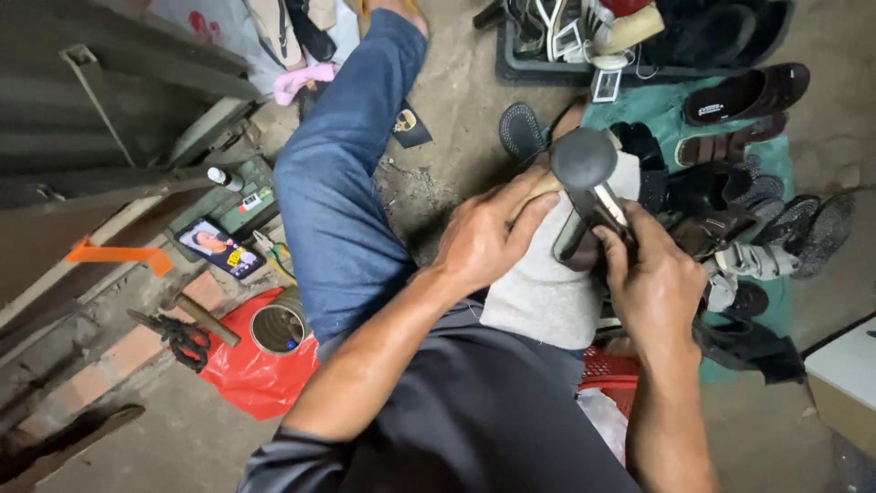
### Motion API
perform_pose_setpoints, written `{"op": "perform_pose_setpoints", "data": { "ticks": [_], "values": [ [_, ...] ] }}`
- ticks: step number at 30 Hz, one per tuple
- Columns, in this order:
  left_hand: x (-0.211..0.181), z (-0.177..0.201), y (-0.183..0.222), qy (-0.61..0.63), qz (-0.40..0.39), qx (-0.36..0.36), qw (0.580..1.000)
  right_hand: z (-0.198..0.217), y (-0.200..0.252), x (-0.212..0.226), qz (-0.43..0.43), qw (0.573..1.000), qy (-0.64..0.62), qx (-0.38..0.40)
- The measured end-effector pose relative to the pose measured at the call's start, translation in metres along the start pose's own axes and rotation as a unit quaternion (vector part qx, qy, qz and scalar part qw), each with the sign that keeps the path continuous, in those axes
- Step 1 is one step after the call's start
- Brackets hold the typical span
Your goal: Repairing a sandal by hammering the sole, applying a substance with a brush, and pressing the components together.
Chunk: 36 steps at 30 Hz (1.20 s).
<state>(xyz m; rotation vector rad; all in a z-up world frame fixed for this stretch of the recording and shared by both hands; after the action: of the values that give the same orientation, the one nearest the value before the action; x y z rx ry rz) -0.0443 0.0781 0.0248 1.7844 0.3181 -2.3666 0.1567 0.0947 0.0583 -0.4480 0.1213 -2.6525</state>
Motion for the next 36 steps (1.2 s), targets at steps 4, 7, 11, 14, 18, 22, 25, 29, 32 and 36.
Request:
{"op": "perform_pose_setpoints", "data": {
  "ticks": [4,7,11,14,18,22,25,29,32,36],
  "values": [
    [-0.003,0.001,-0.001,0.024,-0.003,-0.034,0.999,0.004,0.004,-0.001,-0.008,1.000,0.000,-0.007],
    [0.007,0.003,-0.002,0.016,0.048,-0.015,0.999,0.005,0.009,0.000,-0.005,1.000,0.012,-0.005],
    [0.000,0.009,0.011,0.092,-0.002,0.002,0.996,0.009,0.015,-0.001,0.016,0.999,0.042,0.005],
    [0.005,0.000,0.009,0.028,0.068,0.101,0.992,0.013,0.021,0.002,0.028,0.996,0.082,0.011],
    [-0.002,-0.001,0.021,0.036,0.031,0.091,0.995,0.033,0.013,0.015,-0.085,0.975,0.079,0.187],
    [-0.013,0.004,0.036,0.039,0.027,0.129,0.991,0.042,0.005,0.039,-0.077,0.965,0.157,0.197],
    [-0.028,0.013,0.050,0.021,0.050,0.163,0.985,0.036,0.006,0.043,-0.079,0.964,0.184,0.174],
    [-0.048,0.025,0.069,0.077,0.004,0.161,0.984,0.042,0.035,0.026,-0.075,0.946,0.278,0.149],
    [-0.059,0.029,0.078,0.077,-0.002,0.169,0.983,0.055,0.055,0.020,-0.059,0.949,0.288,0.112],
    [-0.080,0.042,0.088,0.088,-0.049,0.170,0.980,0.086,0.068,0.037,-0.026,0.957,0.287,0.036]
  ]
}}
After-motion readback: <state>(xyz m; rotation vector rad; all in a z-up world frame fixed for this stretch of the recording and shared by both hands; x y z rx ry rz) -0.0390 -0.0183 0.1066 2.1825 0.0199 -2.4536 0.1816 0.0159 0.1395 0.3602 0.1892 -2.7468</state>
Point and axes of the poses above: each hand's wrist, its own y-axis away from the middle knuckle, its own z-axis out of the back of the hand, x = y × z, the point moved 5 cm from there along -y, towards the middle knuckle, and after that the axes turned 5 degrees about z, right-handed, at the moved point
